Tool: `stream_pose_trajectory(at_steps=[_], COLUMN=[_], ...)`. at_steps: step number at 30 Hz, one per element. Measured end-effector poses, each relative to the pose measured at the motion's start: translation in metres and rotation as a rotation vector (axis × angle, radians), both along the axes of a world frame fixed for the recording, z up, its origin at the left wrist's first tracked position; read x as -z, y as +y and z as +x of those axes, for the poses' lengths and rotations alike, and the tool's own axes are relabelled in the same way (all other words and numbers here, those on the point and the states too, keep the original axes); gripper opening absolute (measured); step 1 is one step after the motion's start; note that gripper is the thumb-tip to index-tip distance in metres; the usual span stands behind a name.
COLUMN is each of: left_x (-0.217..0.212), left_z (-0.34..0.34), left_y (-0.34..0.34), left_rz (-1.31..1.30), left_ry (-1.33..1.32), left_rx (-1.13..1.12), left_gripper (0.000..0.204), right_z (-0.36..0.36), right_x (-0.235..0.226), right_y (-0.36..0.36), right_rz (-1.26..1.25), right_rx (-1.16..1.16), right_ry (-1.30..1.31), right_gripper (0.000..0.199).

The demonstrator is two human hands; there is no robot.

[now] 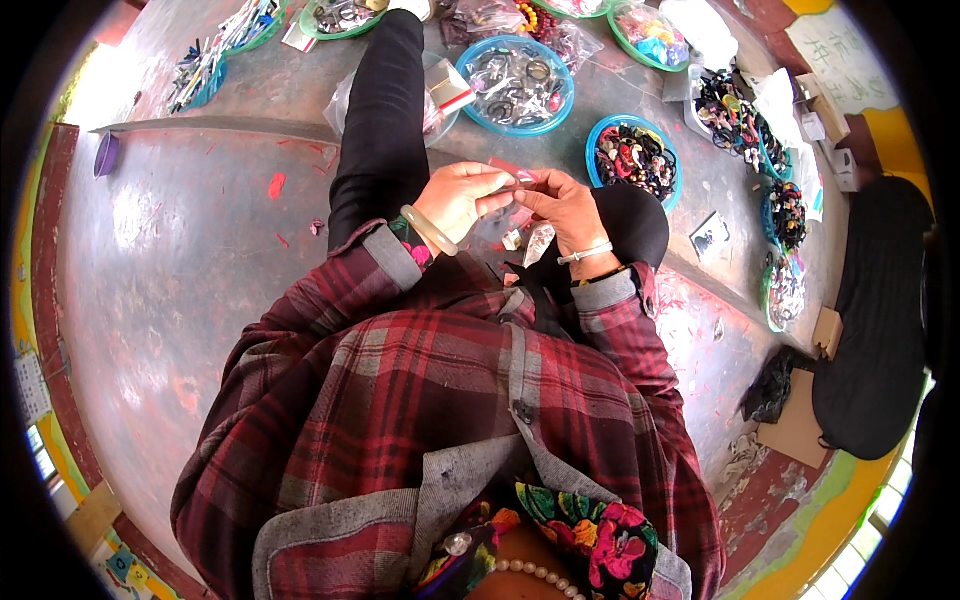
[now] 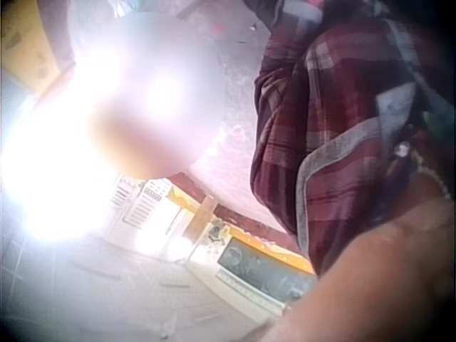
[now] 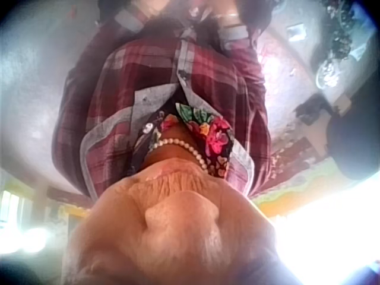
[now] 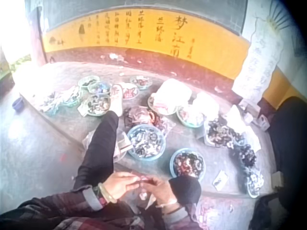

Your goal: The person sits on the floor and packs small hair accessories into clear plastic bags. They pick up items from blue bowls, place them into bags, and seal them. The person handles hair ties and clips one by one, organizing them into individual packages.

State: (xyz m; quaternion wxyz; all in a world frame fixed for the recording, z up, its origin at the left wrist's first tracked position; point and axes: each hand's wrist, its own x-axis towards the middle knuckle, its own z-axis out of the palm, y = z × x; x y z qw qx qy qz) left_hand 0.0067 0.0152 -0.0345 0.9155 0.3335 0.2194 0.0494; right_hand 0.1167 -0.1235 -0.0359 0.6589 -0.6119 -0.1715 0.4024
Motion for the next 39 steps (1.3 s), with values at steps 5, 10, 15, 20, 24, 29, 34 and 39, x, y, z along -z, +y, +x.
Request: stream_pose_trajectory(at_steps=[5,10,15,20,24,29,34,39], left_x=[0.005,0.003,-0.001,-0.002,0.001,0.005,0.011,0.005], left_z=[0.003,0.003,0.007,0.011,0.012,0.014,0.014,0.014], left_y=[-0.005,-0.002,0.001,0.002,0.002,-0.003,-0.012,-0.016], left_rz=[-0.005,-0.049,-0.048,-0.025,-0.023,0.131,0.477,1.096], left_ry=[-0.032,0.003,-0.016,-0.07,-0.085,-0.012,-0.009,-0.077], left_rx=[-0.061,-0.008,0.021,0.056,0.065,0.04,0.096,0.05], left_gripper=[0.017,0.018,0.021,0.026,0.026,0.026,0.025,0.019], right_z=[-0.001,0.005,0.004,0.008,0.012,0.008,-0.002,-0.004], right_x=[0.002,0.011,0.005,0.004,0.01,-0.005,-0.016,-0.016], right_y=[-0.001,-0.003,-0.005,-0.007,-0.008,-0.001,0.003,0.002], right_rz=[0.012,0.028,0.02,0.009,-0.039,-0.075,-0.084,-0.128], right_rx=[0.072,0.071,0.105,0.134,0.138,0.306,0.205,0.175], right_ry=[0.115,0.118,0.137,0.111,0.102,-0.783,-1.265,-1.347], right_gripper=[0.012,0.008,0.009,0.012,0.014,0.01,0.012,0.011])
